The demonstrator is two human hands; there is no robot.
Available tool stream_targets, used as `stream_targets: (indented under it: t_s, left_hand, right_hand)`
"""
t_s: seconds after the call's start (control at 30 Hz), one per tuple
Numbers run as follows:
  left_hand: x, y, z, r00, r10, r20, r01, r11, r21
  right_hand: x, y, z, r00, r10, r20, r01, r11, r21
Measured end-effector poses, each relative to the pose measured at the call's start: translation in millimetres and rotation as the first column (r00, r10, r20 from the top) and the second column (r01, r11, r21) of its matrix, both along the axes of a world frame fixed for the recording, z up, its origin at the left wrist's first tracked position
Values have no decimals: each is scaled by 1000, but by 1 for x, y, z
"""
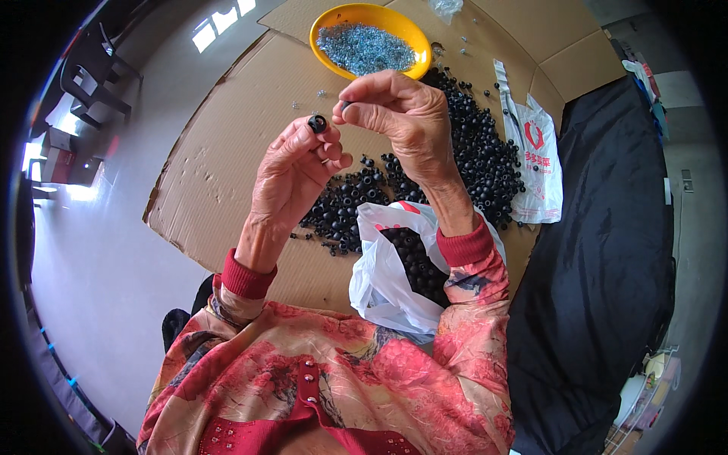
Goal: The person is assembling small black plastic fasteners or grommets by hand.
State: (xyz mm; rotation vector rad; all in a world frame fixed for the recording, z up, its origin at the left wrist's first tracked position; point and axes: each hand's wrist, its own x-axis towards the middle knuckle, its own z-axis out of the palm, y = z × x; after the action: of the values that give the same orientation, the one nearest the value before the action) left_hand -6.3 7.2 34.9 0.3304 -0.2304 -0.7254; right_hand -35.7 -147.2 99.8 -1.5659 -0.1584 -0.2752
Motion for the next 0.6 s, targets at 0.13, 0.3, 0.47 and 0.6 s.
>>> stream_targets:
  t_s: [0.13,0.3,0.47,0.6]
  left_hand:
    - [-2,-2,5,1000,16,-2,-16,1000,10]
    - [-3,-3,7,999,32,-38,-32,999,-8]
    - [-5,-2,10,998,48,-28,-47,999,6]
    - [-6,-1,10,997,81,-20,-80,996,42]
  right_hand:
    - [3,0,0,998,16,57,-18,999,27]
    - [-1,9,3,1000,-3,22,2,1000,24]
    - [-3,13,8,998,-18,52,21,997,-69]
    - [-1,12,8,990,-4,140,36,973,-226]
